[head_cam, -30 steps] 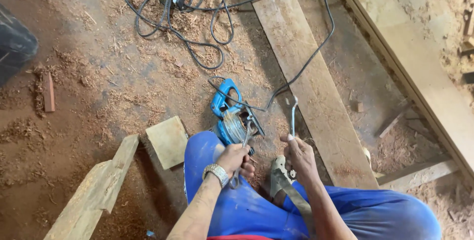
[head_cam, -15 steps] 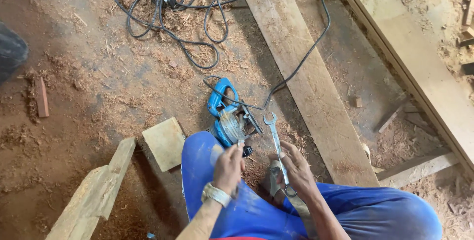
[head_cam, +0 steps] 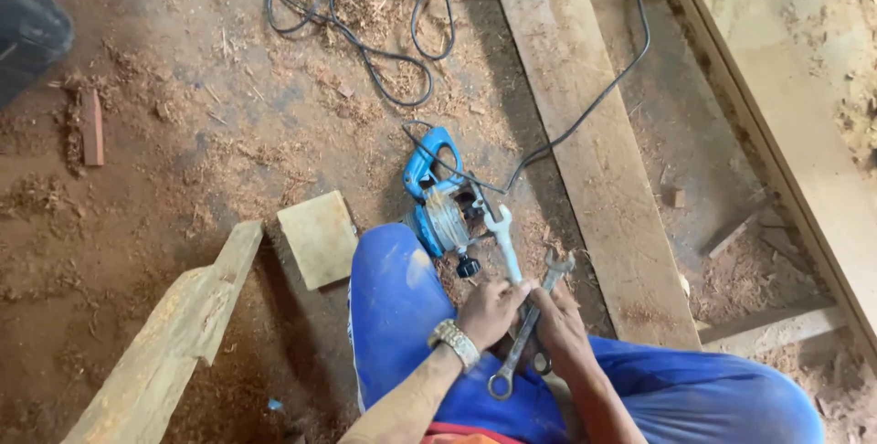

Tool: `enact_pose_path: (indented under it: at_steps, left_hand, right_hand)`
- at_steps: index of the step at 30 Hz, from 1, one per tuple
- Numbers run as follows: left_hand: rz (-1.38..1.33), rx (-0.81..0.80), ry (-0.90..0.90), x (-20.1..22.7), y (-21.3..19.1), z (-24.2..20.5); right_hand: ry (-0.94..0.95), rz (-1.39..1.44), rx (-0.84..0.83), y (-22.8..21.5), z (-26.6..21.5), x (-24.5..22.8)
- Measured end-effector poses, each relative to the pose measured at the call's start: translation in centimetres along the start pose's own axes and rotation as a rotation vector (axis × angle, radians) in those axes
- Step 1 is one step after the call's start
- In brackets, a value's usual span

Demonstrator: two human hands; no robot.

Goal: Adjusting the depth and changing the bit of a handheld wood router tool.

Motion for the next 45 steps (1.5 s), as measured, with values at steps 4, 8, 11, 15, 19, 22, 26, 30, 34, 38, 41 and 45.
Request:
enact_pose_path:
  at_steps: [4,8,11,15,19,22,26,30,34,38,41,45]
  left_hand:
    - [-0.388,0.134,-0.222,-7.2,1.4,1.2]
    - [-0.644,0.012,-0.456,-5.4,-5.8,0.3]
    - [-0.441,-0.082,-0.413,-5.6,-8.6,1.6]
    - [-0.224,-0.207,-0.428,-6.9,-7.6,2.7]
    - [-0.132,-0.229,-0.468,-8.5,-6.2,4.7]
    - [-0.119,-0.213,-0.493,-9.3,-5.2,5.0]
    - [-0.013,-0.217,-0.434,-9.5,-4.2,6.4]
    - [-0.002,-0.239,-0.453,-12.8,-2.6,7.4]
    - [-0.298,-0.276,-0.561,-15.2,-0.7,7.2]
    - [-0.383,-0.286,-0.582,-14.4,-0.9,6.9]
    - [-0.269,-0.275,-0.566,-11.2,-2.2,7.4]
    - [-0.165,-0.267,-0.578,-10.5,-2.3,7.4]
  right_hand:
    - [-0.044,-0.004,-0.095,-0.1,0.9,-0.6]
    - [0.013,0.191,0.082,-3.7,4.0,-4.6]
    - [0.001,0.053,0.035,-2.7,8.1,-6.5]
    - [-0.158,-0.498,0.060,0.4,15.8,-6.2]
    - [-0.273,-0.618,0.122,2.6,20.5,-4.5]
    - [-0.161,-0.553,0.113,3.0,22.0,-2.8]
    - [-0.096,-0.525,0.078,4.1,22.2,-2.8]
    - [-0.047,-0.556,0.066,4.6,22.8,-3.0]
    - [0.027,-0.588,0.086,4.3,23.8,-2.1]
    - [-0.297,-1.079,-0.246,7.3,25.9,-1.2]
    - [0.132,-0.311,0.013,4.7,25.5,-0.3]
    - [0.094,-0.265,-0.025,4.9,25.7,-0.1]
Point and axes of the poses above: each hand's wrist, its own z-axis towards the middle knuckle, its own y-axis out of the palm, x = y × z, the point moved 10 cm from there along z, towards the middle knuckle, and after that the axes turned 4 degrees about z, right-handed, at the moved point
